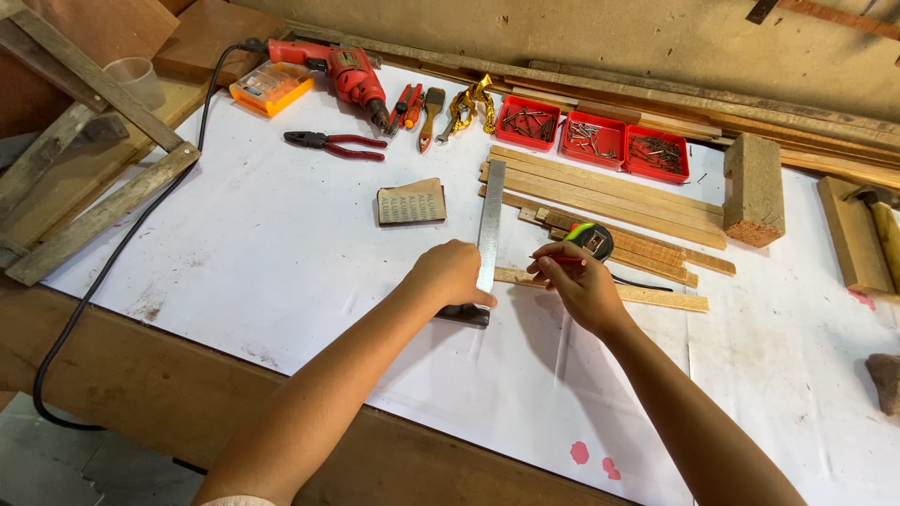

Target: Measuring and marking wooden strips on a workbench using a tape measure and pencil.

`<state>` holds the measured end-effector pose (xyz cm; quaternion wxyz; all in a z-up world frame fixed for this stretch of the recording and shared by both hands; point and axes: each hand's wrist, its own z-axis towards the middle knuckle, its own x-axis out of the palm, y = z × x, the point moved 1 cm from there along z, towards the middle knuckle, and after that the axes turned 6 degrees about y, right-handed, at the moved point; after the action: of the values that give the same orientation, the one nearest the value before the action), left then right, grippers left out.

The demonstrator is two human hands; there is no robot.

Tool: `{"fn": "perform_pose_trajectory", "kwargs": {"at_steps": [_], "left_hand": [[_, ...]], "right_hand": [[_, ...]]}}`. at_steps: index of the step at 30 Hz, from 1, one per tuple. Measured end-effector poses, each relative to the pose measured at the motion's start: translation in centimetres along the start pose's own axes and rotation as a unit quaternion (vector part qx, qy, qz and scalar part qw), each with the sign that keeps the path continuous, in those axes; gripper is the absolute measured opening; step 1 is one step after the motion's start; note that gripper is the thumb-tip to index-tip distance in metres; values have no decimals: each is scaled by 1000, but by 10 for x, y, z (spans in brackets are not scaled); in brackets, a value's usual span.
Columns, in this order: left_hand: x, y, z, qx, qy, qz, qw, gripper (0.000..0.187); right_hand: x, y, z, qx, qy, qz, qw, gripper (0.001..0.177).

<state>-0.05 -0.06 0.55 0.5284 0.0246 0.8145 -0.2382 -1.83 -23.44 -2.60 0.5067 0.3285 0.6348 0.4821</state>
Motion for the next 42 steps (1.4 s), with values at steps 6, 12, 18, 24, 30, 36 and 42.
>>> {"fn": "perform_pose_trajectory", "kwargs": {"at_steps": [6, 12, 18, 24, 30, 36, 42], "left_hand": [[11, 2, -13, 4, 42, 51, 998, 57], [0, -10, -19, -1, 48, 90, 995, 56], [11, -4, -15, 34, 30, 34, 998, 49], [8, -8, -12, 62, 37, 21, 997, 43], [12, -14, -11, 82, 57, 22, 995, 39], [9, -19, -17, 80, 54, 25, 995, 37], [15, -8, -8, 117, 5, -6, 993, 40]], "right_hand": [[15, 4, -6, 7, 14, -50, 999, 26], [16, 8, -3, -24, -6, -131, 991, 28], [13, 4, -1, -15, -13, -123, 992, 26], [13, 8, 0, -6, -13, -129, 992, 27], [15, 5, 3, -6, 1, -119, 993, 28], [20, 18, -3, -10, -2, -143, 990, 31], [24, 10, 2, -47, -6, -91, 995, 31]]}}
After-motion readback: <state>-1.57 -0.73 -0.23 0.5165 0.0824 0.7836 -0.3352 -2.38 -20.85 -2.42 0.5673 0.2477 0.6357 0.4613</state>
